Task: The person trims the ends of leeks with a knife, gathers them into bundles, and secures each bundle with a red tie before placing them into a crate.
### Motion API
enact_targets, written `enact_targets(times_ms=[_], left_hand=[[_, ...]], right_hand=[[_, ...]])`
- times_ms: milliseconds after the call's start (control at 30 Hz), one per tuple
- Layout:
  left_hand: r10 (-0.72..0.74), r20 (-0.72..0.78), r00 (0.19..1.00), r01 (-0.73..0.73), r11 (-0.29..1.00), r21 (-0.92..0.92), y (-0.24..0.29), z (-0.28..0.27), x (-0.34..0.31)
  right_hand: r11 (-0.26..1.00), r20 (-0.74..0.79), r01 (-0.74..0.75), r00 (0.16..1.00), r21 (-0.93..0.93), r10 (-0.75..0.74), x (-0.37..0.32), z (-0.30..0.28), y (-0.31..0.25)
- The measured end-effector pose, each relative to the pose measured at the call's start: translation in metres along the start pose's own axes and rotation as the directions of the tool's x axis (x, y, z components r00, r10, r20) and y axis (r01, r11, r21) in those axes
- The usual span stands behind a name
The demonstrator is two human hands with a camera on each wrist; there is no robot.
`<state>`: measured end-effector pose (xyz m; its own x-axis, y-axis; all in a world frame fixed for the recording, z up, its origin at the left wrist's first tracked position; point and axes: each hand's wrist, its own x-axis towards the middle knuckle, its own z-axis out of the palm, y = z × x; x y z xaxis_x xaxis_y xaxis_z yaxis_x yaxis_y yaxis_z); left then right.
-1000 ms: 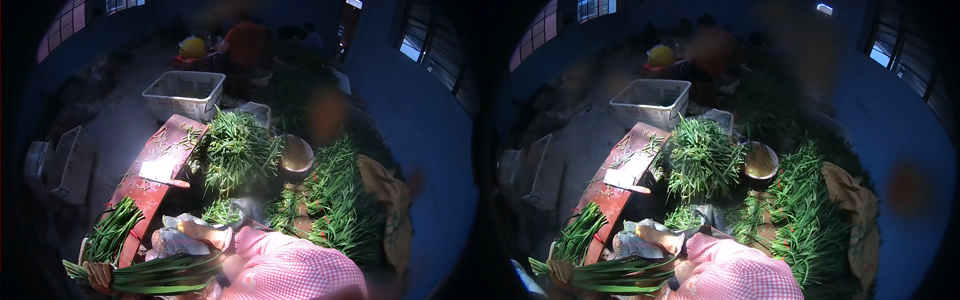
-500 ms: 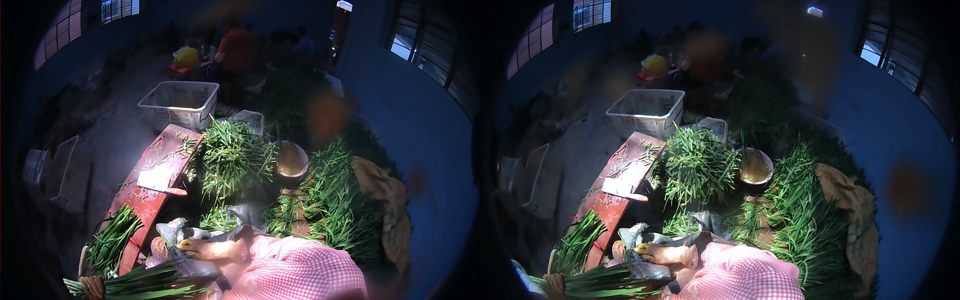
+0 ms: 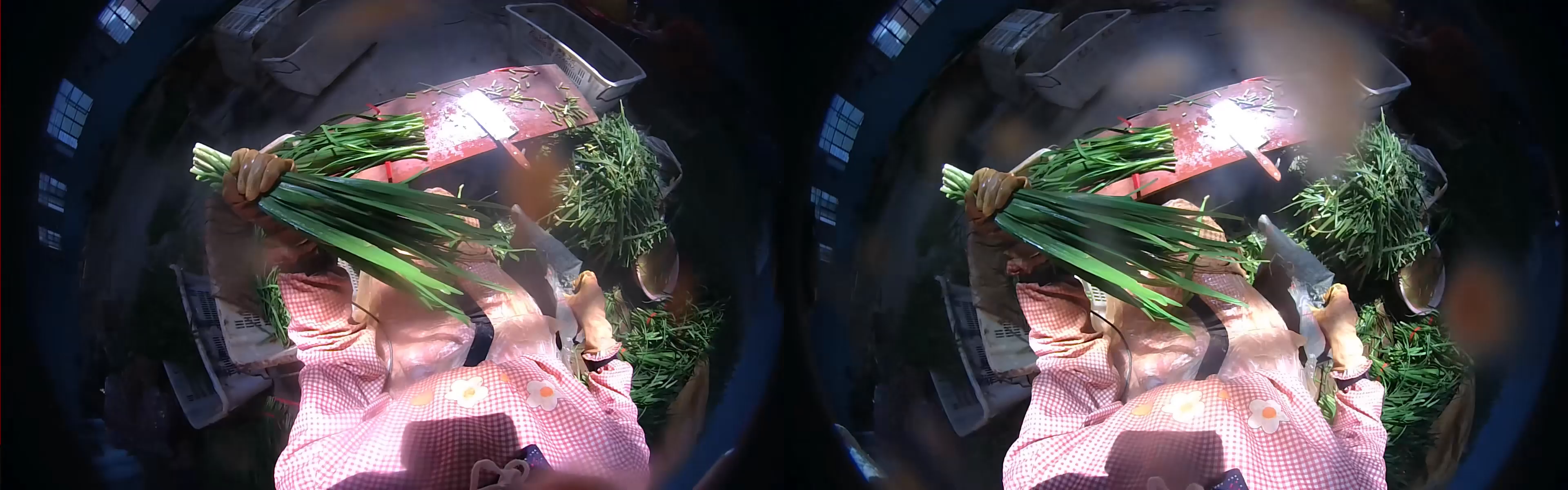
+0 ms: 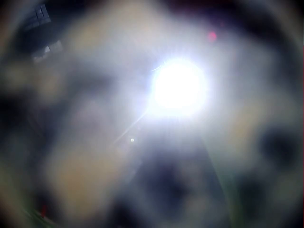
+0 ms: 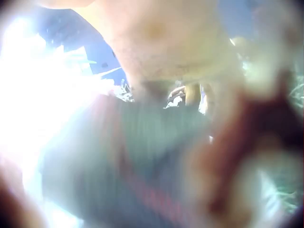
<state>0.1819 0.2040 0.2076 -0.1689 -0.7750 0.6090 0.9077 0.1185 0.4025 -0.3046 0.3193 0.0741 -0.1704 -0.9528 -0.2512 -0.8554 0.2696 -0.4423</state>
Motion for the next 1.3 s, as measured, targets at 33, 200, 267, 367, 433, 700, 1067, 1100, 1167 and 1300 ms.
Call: enact_targets(times_ms=[33,200,267,367,433,700,1067,1100,1167,1300], left_hand=[[0.023,-0.035,0.999,-0.025,0.998,-0.049,0.011,-0.019,-0.003],[0.027,0.085,0.996,-0.015,0.991,-0.136,-0.004,-0.007,0.006],[-0.001,0.169,0.986,0.022,0.992,-0.121,-0.002,-0.016,0.008],[0.037,0.256,0.966,-0.013,0.995,-0.094,-0.022,0.002,0.015],[0.056,0.348,0.936,-0.016,0.993,-0.116,-0.028,-0.001,0.021],[0.054,0.517,0.854,0.014,0.992,-0.127,-0.036,0.0,0.03],[0.068,0.467,0.882,0.0,0.99,-0.144,-0.039,-0.008,0.027],[0.068,0.464,0.883,0.005,0.988,-0.155,-0.044,-0.01,0.027],[0.069,0.47,0.88,0.015,0.985,-0.172,-0.05,-0.012,0.03],[0.046,0.456,0.889,0.06,0.975,-0.216,-0.085,-0.019,0.035]], right_hand=[[0.992,0.079,0.024,0.997,-0.121,-0.015,-0.01,-0.008,0.008],[0.896,0.248,0.17,0.966,-0.409,-0.07,0.0,-0.05,0.066],[0.987,0.11,0.15,0.984,-0.059,-0.143,0.04,-0.049,0.048],[0.684,-0.124,0.428,0.886,0.591,-0.447,0.031,-0.096,-0.093],[0.45,-0.206,0.618,0.707,0.645,-0.677,0.066,-0.093,-0.145],[0.258,0.251,-0.028,0.346,0.966,-0.904,0.049,-0.017,-0.28],[0.373,0.401,-0.152,0.437,0.915,-0.805,-0.003,0.035,-0.261],[0.39,0.418,-0.157,0.448,0.907,-0.79,-0.002,0.035,-0.256],[0.39,0.353,-0.023,0.476,0.921,-0.806,0.011,0.055,-0.245],[0.494,0.56,-0.262,0.38,0.829,-0.737,0.033,0.033,-0.225]])
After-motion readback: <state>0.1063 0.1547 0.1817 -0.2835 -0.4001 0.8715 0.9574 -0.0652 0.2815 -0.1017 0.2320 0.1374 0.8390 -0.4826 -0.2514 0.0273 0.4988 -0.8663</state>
